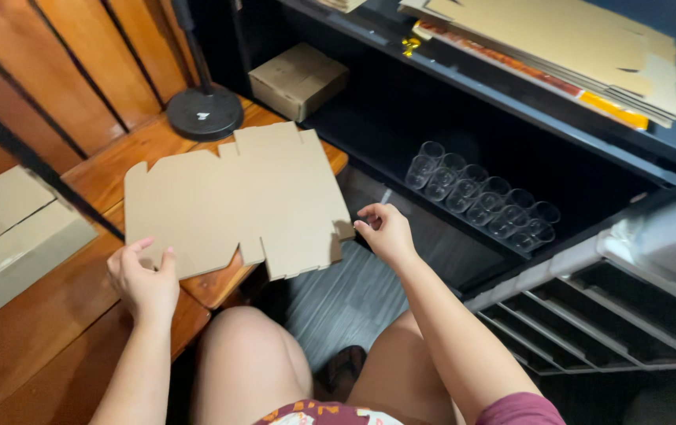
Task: The person repeatedly picks up flat cardboard pieces from a wooden bench and places them onto a shelf. The person handles the cardboard by hand, stacking them one by one in a repetitive cycle.
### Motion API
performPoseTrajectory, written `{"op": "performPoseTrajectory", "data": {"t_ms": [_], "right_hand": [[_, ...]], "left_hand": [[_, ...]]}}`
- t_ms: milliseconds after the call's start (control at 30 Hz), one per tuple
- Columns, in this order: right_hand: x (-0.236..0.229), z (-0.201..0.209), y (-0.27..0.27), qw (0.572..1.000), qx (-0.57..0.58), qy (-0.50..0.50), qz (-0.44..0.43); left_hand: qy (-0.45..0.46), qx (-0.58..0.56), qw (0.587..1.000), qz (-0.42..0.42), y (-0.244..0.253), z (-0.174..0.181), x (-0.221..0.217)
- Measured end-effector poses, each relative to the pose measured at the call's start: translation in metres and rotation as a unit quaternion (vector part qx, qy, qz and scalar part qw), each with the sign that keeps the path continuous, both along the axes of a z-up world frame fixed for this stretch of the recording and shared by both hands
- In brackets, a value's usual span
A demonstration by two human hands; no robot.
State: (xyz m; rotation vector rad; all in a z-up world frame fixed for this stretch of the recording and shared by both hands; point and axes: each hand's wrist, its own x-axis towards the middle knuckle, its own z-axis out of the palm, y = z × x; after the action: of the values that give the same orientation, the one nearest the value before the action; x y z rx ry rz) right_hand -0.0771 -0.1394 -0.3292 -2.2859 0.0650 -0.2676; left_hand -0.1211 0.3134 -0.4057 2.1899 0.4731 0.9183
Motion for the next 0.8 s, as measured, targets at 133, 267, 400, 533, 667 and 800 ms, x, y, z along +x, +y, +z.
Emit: {"op": "performPoseTrajectory", "data": {"t_ms": [133, 267, 400, 533, 667, 800], "right_hand": [[-0.006, -0.019, 0.036, 0.999, -0.053, -0.001, 0.013], [-0.008, -0.026, 0.074, 0.984, -0.124, -0.079, 0.098], [-0.002, -0.034, 0.108, 0.96, -0.169, -0.142, 0.171], [0.001, -0.028, 0.129, 0.949, -0.185, -0.14, 0.213], [0.003, -0.029, 0.14, 0.952, -0.205, -0.096, 0.207], [0.008, -0.039, 0.14, 0.958, -0.23, -0.051, 0.165]], "left_hand": [[0.005, 0.042, 0.999, 0.025, 0.03, -0.016, -0.01], [-0.006, 0.066, 0.998, 0.012, 0.019, 0.0, -0.032], [-0.016, 0.084, 0.996, 0.025, 0.011, 0.007, -0.038], [-0.001, 0.088, 0.996, 0.029, 0.011, 0.008, -0.039], [0.0, 0.062, 0.998, 0.01, 0.015, 0.005, -0.037], [0.021, 0.038, 0.999, 0.01, 0.014, 0.007, -0.036]]}}
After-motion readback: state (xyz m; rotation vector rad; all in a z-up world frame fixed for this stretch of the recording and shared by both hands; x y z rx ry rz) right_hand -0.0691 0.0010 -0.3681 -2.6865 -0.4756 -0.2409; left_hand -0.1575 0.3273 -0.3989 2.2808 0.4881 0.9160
